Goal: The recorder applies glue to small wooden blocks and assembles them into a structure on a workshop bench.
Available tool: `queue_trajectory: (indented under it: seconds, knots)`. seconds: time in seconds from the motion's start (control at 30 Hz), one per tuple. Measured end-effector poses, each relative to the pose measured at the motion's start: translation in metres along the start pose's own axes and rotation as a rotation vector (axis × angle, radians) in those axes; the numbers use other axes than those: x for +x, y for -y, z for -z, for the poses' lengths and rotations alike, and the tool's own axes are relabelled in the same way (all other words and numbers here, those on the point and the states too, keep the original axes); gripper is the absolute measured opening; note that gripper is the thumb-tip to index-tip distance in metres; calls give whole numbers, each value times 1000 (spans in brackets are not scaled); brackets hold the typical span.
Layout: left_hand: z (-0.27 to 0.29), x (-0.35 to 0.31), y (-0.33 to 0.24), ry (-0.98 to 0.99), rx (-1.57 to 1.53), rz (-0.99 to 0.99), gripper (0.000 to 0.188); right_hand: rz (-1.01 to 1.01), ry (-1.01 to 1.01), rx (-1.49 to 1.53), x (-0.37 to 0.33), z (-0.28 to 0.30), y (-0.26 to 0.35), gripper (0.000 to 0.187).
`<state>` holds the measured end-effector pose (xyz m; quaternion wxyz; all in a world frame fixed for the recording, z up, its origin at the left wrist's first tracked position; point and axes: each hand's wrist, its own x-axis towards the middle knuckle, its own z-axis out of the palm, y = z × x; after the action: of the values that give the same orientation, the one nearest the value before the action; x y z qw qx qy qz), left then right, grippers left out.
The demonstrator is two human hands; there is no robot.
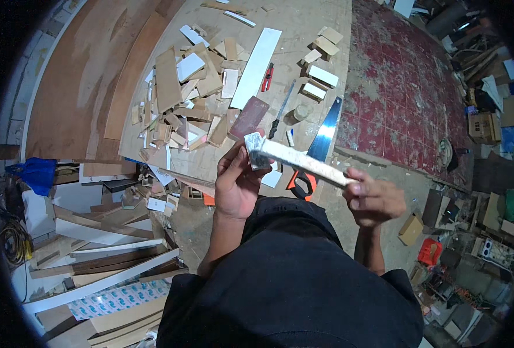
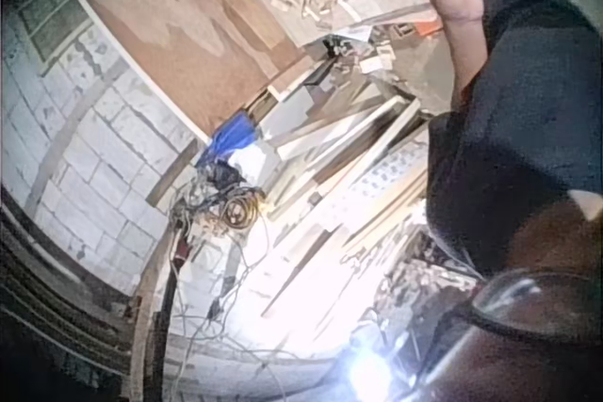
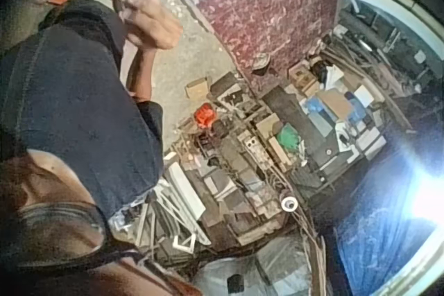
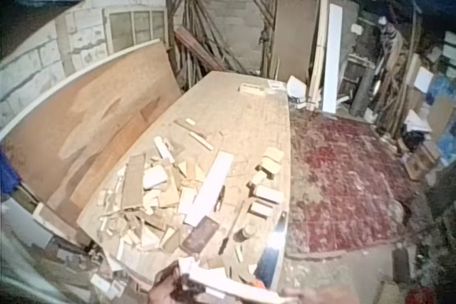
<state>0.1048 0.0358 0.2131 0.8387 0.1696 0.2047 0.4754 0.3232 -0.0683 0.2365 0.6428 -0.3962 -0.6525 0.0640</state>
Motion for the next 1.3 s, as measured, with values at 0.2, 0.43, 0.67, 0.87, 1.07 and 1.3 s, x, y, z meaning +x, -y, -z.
queue_trajectory:
  seconds: [0.2, 0.43, 0.67, 0.87, 1.07, 1.3]
  knots:
    - [3, -1, 0, -105, 65, 96, 47, -22, 152, 76, -1, 2, -2, 17]
    - [3, -1, 0, -48, -30, 145, 36, -5, 39, 88, 2, 9, -7, 20]
    - [11, 0, 1, 28, -54, 201, 40, 25, 173, 61, 6, 4, -4, 17]
    - [1, -3, 2, -70, -19, 194, 40, 48, 154, 124, 5, 12, -9, 14]
    - [9, -2, 4, -92, 55, 178, 49, -42, 210, 114, 10, 7, -12, 16]
    - [7, -3, -2, -68, 65, 203, 47, -57, 79, 248, 3, 15, -16, 19]
